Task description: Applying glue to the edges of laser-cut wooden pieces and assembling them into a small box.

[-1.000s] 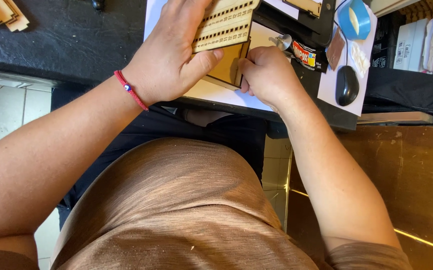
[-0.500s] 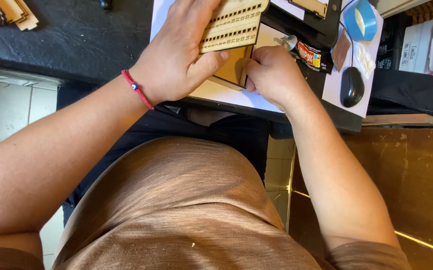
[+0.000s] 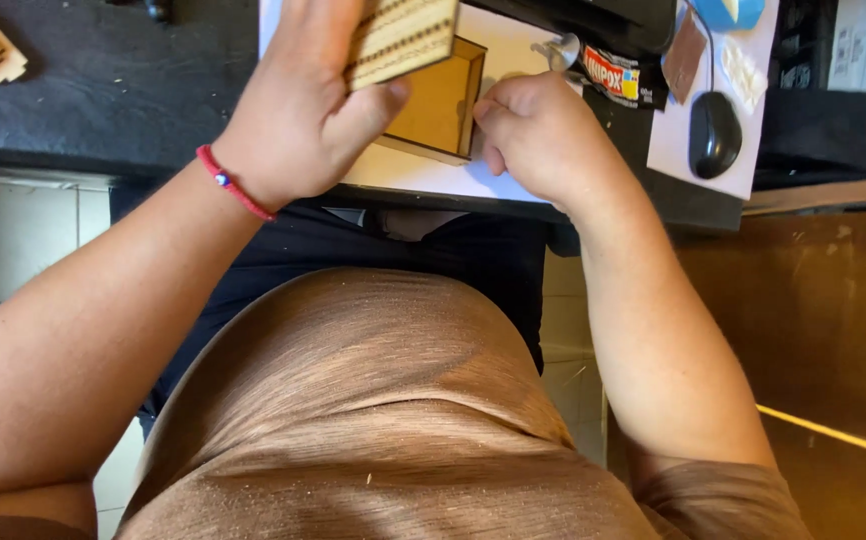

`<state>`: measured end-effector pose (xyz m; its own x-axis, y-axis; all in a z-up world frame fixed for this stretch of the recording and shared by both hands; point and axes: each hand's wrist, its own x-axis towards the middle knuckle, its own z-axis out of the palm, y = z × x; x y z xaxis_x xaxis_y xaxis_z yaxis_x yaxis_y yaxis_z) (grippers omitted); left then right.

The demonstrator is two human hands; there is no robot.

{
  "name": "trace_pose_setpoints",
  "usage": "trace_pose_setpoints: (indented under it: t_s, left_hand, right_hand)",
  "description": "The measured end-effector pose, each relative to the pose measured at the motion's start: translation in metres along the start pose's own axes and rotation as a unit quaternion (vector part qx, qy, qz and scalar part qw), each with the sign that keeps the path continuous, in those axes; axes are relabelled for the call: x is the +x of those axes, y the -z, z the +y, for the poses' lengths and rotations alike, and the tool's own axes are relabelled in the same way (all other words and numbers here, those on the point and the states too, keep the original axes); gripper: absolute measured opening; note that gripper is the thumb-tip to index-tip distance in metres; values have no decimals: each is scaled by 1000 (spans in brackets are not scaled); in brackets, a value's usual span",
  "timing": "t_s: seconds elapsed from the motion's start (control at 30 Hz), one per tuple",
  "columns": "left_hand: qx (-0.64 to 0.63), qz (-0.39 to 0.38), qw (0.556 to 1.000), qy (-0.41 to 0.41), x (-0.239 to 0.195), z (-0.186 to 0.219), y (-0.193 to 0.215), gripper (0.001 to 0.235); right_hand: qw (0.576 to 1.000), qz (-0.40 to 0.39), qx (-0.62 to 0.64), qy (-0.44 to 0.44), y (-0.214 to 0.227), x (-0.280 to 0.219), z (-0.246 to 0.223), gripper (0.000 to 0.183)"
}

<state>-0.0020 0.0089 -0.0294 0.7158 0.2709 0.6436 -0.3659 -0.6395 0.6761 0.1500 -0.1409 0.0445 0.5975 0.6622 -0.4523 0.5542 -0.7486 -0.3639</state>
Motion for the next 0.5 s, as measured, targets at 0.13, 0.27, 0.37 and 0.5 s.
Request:
trace_pose_setpoints:
  t_s: [0.13, 0.27, 0.37, 0.5]
  left_hand:
    - [16, -7, 1000, 14, -5, -5, 0, 28]
    - [-32, 36, 998, 29, -8, -6, 3, 35]
    - [-54, 70, 994, 59, -13, -13, 2, 48]
    - [-177, 151, 968, 96, -17, -31, -3, 52]
  right_hand:
    - [998, 13, 69, -1, -9, -15, 8, 39]
    - [974, 52, 213, 64, -26, -26, 27, 19]
    - [948, 81, 288, 107, -47, -28, 47, 38]
    - [913, 155, 313, 209, -70, -27, 60, 42]
